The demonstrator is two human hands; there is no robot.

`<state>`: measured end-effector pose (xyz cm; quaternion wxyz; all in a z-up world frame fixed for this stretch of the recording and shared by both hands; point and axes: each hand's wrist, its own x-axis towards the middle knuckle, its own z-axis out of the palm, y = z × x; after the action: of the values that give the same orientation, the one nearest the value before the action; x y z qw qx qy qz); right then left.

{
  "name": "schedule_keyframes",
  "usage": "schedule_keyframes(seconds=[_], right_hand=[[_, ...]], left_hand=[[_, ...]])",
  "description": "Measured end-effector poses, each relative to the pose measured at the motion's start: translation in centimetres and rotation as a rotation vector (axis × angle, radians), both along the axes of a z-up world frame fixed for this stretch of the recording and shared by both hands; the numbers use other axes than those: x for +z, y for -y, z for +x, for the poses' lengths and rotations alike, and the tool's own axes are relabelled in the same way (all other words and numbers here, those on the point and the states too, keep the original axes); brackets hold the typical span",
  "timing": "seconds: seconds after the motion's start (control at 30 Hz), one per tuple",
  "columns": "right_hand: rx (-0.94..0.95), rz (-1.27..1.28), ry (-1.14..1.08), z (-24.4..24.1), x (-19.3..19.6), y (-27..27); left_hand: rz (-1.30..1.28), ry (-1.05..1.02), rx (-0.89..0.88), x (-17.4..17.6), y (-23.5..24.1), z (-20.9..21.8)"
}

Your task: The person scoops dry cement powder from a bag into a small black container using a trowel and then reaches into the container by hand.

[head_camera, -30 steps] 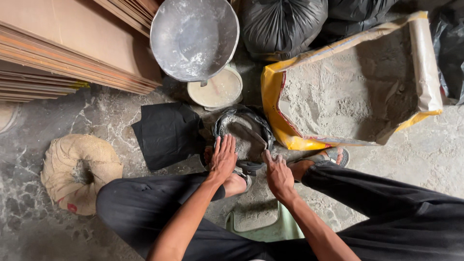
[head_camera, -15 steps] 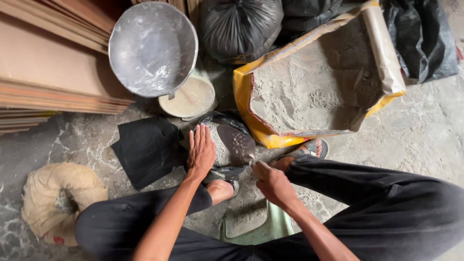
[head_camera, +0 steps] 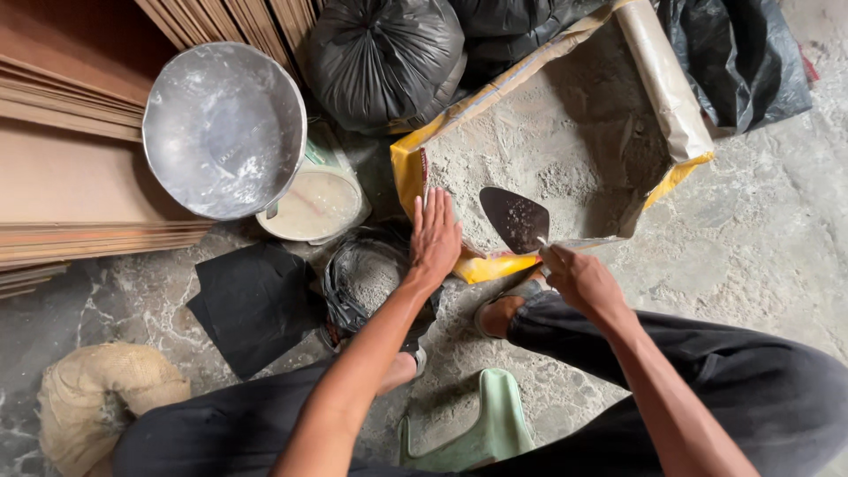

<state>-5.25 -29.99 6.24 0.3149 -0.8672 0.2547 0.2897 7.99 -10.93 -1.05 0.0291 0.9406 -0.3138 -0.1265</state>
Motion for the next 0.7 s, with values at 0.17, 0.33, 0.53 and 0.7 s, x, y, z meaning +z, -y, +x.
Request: schedule_keyframes(seconds=[0.17,0.33,0.53,0.7], right_hand=[[0.121,0.073,-0.03,2.1,-3.5,1.2],[0.235,0.121,-0.094,3.3,-9.1,0.8],[0.106,0.22,-0.024,3.6,-12.4,-1.2],[-0.061,0.296,0.022,2.9,-12.1,-1.9]], left_hand=[[0.241,0.008,0.044,-0.8,0.0,-1.2],[0.312,0.041,-0.016,-1.2,-1.0,-1.5],[0.212,0.055,-0.013,-1.7,-1.4,-1.5],[0.192,0.107,-0.017,-2.4,-1.7,-1.5]])
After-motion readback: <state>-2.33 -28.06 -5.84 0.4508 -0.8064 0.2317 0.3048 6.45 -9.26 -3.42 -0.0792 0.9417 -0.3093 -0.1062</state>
